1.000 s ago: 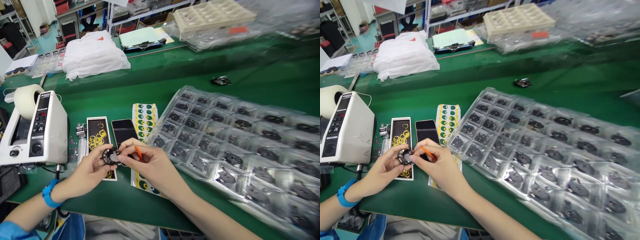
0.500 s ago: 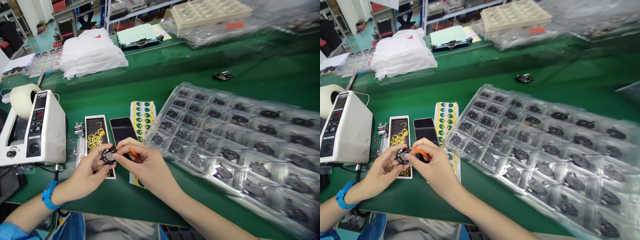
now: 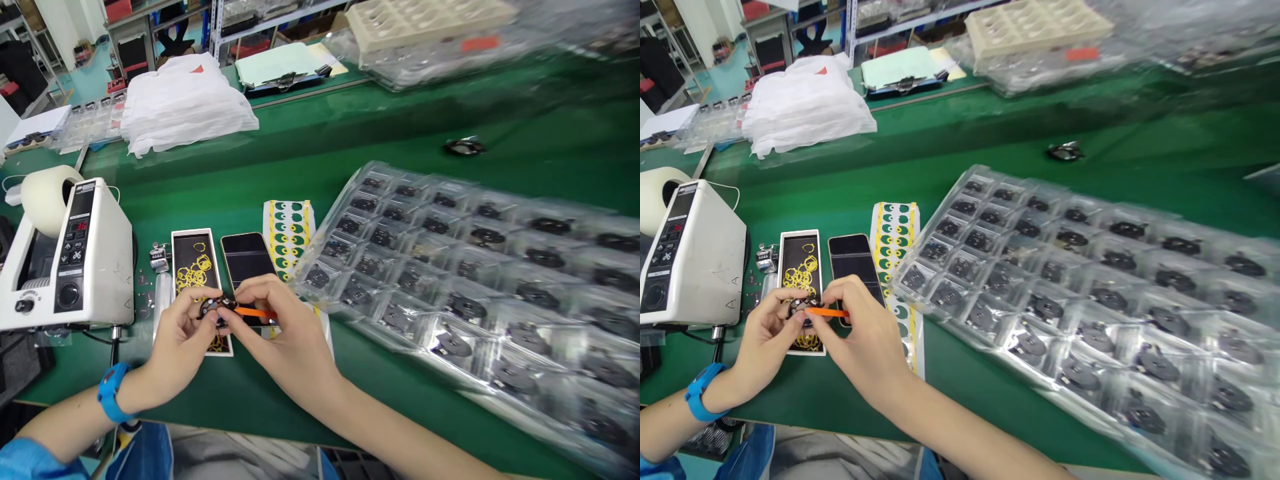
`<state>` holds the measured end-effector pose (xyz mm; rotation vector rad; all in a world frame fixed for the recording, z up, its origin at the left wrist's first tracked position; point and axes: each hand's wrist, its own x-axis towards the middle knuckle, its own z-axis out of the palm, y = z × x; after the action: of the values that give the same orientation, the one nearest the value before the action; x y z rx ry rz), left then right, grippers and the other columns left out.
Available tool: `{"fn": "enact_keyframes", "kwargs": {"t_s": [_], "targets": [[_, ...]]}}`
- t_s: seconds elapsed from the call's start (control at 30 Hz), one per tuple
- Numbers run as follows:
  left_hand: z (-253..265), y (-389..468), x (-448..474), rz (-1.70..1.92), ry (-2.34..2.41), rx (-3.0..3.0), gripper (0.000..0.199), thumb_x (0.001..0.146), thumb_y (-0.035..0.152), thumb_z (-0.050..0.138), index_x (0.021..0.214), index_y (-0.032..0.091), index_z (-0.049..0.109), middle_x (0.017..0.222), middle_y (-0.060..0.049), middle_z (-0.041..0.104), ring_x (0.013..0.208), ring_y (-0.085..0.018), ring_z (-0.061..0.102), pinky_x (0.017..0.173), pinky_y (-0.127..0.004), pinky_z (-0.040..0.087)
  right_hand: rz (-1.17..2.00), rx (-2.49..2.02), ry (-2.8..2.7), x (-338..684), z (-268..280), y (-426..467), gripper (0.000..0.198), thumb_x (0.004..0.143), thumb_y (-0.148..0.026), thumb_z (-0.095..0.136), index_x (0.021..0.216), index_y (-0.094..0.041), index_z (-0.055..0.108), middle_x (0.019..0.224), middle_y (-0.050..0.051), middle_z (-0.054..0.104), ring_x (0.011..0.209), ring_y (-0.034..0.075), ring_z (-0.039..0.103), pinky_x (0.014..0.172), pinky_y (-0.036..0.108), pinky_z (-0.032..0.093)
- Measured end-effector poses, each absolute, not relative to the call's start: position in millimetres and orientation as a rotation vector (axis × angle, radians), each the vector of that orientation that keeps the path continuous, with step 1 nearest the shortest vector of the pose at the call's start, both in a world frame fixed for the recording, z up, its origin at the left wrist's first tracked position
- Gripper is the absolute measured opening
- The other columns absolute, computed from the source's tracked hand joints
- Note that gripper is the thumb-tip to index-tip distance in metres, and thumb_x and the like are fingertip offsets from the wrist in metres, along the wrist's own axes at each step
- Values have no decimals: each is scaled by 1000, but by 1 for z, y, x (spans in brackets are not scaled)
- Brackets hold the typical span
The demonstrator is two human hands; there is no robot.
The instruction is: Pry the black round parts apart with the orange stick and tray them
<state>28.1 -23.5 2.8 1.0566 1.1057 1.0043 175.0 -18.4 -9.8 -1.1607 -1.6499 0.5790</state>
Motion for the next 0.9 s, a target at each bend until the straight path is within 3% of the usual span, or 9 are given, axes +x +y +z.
{"fn": "enact_keyframes", "kwargs": {"t_s": [0.1, 0.37, 0.47, 0.57, 0.67, 0.77, 0.9], "targets": [[5, -24, 28, 1010, 1046, 1026, 36, 79, 47, 71, 99, 19, 60, 69, 2, 56, 66, -12, 58, 68, -24, 59, 641, -1149, -1714, 176, -8, -17, 6, 87, -16, 59, 91, -20, 57, 86, 3, 58, 74, 15, 60, 61, 25, 47], [-2, -25, 22, 923, 1117, 1323, 23, 92, 36, 54, 106, 19, 59, 77, -1, 60, 64, -12, 59, 64, -24, 55, 780, -1079, -1761, 178, -3, -12, 21, 89, -14, 51, 71, -21, 45, 73, 0, 51, 59, 12, 51, 50, 23, 41], [2, -21, 16, 822, 1190, 1653, 15, 92, 23, 50, 99, 18, 63, 83, -4, 63, 72, -15, 61, 66, -27, 50, 584, -1024, -1850, 180, -5, -12, 16, 89, -11, 51, 77, -20, 49, 77, 2, 56, 66, 13, 57, 55, 23, 46], [11, -15, 12, 925, 1232, 1897, 15, 83, 12, 53, 85, 17, 67, 85, -5, 63, 82, -18, 59, 71, -28, 46, 106, -919, -1906, 180, -7, -17, 7, 90, -11, 54, 93, -18, 55, 83, 7, 64, 73, 16, 61, 58, 25, 49], [16, -13, 13, 980, 1322, 1737, 8, 75, 13, 57, 73, 17, 64, 68, -1, 58, 66, -14, 52, 60, -24, 41, -287, -756, -1948, 179, -8, -25, 8, 92, -11, 53, 95, -17, 59, 74, 3, 67, 56, 12, 53, 48, 25, 41], [17, -13, 17, 930, 1293, 1378, 10, 69, 17, 65, 66, 16, 55, 59, 3, 55, 54, -10, 48, 51, -20, 39, -396, -689, -1976, 178, -10, -29, 16, 93, -9, 51, 88, -17, 63, 70, 2, 69, 51, 10, 50, 45, 26, 36], [18, -17, 21, 871, 1125, 1029, 26, 70, 33, 74, 73, 16, 54, 54, 4, 56, 49, -9, 54, 51, -18, 47, -351, -867, -1938, 177, -12, -25, 11, 94, -12, 53, 93, -16, 63, 84, 9, 74, 58, 14, 55, 51, 28, 41]]}}
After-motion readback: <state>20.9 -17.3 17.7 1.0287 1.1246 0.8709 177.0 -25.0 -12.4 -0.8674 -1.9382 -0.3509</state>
